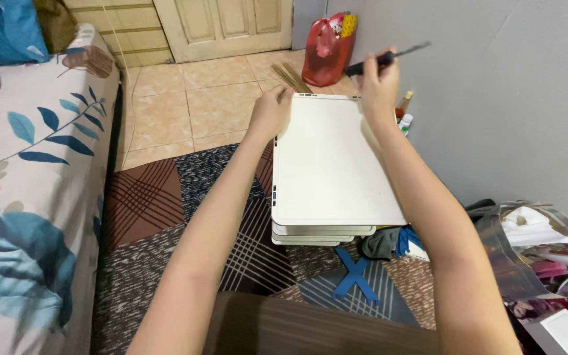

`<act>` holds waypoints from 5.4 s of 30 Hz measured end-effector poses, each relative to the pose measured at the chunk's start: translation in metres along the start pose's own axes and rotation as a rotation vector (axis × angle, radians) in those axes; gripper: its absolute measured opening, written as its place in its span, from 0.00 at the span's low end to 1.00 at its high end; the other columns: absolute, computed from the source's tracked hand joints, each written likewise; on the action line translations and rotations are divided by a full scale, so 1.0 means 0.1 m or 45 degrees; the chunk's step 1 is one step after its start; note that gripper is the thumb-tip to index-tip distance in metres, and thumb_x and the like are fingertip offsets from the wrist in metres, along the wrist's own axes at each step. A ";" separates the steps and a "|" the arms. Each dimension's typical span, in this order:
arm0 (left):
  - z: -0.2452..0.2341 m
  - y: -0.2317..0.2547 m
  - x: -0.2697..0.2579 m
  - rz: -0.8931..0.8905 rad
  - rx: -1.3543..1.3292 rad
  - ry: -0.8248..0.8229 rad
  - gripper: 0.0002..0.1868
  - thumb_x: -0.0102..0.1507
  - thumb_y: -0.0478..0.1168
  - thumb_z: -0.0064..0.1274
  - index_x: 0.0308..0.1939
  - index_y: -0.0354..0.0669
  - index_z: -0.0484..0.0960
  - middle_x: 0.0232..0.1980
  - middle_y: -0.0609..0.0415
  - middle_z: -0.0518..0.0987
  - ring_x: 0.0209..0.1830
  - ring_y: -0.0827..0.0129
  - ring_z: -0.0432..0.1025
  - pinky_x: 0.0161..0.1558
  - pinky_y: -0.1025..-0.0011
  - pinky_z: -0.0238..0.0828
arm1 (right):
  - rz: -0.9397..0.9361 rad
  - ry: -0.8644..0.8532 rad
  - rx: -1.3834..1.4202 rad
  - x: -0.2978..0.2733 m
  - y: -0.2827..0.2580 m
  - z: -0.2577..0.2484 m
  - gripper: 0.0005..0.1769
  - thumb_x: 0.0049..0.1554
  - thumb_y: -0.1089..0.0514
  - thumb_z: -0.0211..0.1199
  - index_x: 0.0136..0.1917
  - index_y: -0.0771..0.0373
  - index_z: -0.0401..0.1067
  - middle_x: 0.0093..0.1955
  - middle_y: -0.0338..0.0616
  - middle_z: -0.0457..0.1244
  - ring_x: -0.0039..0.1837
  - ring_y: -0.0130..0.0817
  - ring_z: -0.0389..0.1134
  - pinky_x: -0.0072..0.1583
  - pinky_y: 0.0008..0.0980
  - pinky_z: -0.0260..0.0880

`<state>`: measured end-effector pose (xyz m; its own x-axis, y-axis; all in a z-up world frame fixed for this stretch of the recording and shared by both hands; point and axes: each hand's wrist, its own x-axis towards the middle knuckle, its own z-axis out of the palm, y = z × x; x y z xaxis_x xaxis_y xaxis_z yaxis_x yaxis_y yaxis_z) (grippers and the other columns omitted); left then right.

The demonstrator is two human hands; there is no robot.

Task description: The person assembles a small plastic shelving unit by attaching blue cross-brace supports to white shelves using a screwdriver. They wipe the shelves with a cloth, position the braces, and tighten screws to secure the structure.

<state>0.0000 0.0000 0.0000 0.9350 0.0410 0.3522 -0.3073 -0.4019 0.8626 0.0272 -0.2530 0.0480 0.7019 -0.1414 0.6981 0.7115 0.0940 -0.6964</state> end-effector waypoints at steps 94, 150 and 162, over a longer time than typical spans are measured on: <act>2.74 -1.39 -2.97 0.477 0.622 -0.527 0.14 0.59 0.38 0.56 0.48 0.40 0.78 0.51 0.48 0.74 0.57 0.53 0.68 0.55 0.53 0.66 | 1.341 -0.567 -1.694 -4.34 1.62 -2.47 0.33 0.57 0.31 0.62 0.51 0.65 0.77 0.52 0.63 0.69 0.58 0.59 0.71 0.59 0.54 0.71; 4.06 -0.98 -2.15 -0.663 -0.862 -0.866 0.29 0.74 0.56 0.33 0.79 0.59 0.61 0.33 0.57 0.68 0.24 0.74 0.56 0.25 0.76 0.56 | 0.463 1.007 0.024 -2.85 0.39 -3.02 0.46 0.69 0.40 0.55 0.82 0.64 0.33 0.80 0.47 0.49 0.81 0.38 0.52 0.78 0.36 0.47; 2.83 -0.33 -2.66 -0.718 -0.802 -0.882 0.31 0.72 0.54 0.38 0.79 0.57 0.56 0.30 0.59 0.67 0.27 0.70 0.64 0.35 0.67 0.64 | 0.078 0.606 0.329 -1.98 -1.13 -2.31 0.34 0.70 0.51 0.51 0.80 0.60 0.39 0.79 0.50 0.52 0.79 0.37 0.53 0.79 0.38 0.48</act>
<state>-0.1888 -0.2563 -0.2244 0.8060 -0.5305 -0.2623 0.3455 0.0619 0.9364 -0.1997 -0.4629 -0.0496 0.6924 -0.5532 0.4632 0.6969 0.3466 -0.6278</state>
